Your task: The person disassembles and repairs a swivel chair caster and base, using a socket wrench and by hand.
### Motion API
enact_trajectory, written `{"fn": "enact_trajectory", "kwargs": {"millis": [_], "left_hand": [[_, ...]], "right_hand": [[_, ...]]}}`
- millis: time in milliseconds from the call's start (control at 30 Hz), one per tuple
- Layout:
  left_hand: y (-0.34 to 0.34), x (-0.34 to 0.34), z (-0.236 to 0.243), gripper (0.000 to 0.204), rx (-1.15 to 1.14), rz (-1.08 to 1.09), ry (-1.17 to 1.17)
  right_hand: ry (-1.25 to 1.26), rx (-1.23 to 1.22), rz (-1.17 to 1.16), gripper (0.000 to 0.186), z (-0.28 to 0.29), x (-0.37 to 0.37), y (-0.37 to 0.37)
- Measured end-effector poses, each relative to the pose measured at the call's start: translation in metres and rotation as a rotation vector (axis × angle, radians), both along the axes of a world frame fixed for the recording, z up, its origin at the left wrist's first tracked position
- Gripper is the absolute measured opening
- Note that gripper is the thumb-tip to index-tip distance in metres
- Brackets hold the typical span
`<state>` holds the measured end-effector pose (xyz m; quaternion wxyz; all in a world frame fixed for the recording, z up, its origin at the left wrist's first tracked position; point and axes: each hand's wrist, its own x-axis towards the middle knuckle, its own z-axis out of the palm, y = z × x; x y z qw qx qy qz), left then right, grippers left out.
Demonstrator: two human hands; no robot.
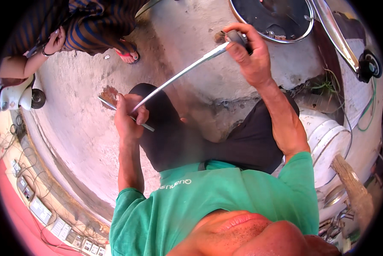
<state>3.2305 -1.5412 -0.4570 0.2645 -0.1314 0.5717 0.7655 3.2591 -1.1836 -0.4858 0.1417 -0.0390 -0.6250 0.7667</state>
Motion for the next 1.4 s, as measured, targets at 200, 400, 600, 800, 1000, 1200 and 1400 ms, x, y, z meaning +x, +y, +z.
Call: {"fn": "enact_trajectory", "kwargs": {"millis": [200, 400, 600, 800, 1000, 1200, 1400], "left_hand": [[-0.002, -0.007, -0.011, 0.059, 0.023, 0.004, -0.088], [0.002, -0.011, -0.009, 0.059, 0.078, -0.025, -0.087], [-0.022, -0.016, 0.042, 0.058, -0.096, -0.005, -0.010], [-0.054, 0.008, 0.096, 0.066, -0.290, -0.045, 0.180], [-0.165, 0.114, 0.089, 0.058, -0.423, 0.532, 0.083], [-0.254, 0.279, 0.038, 0.053, -0.842, 0.906, -0.131], [-0.282, 0.463, 0.032, 0.050, -1.219, 1.249, -0.438]], "right_hand": [[0.124, 0.367, -0.112, 0.049, 0.015, 0.009, 0.001], [0.154, 0.347, -0.082, 0.048, 0.019, 0.005, 0.008], [-0.024, 0.237, 0.055, 0.044, -0.007, -0.006, -0.003], [-0.093, -0.071, 0.106, 0.049, -0.032, -0.045, -0.053], [-0.488, -0.415, 0.390, 0.055, -0.072, -0.089, -0.125], [-0.683, -0.412, 0.764, 0.055, -0.117, -0.084, -0.226], [-0.768, -0.301, 0.962, 0.058, -0.128, -0.058, -0.306]]}}
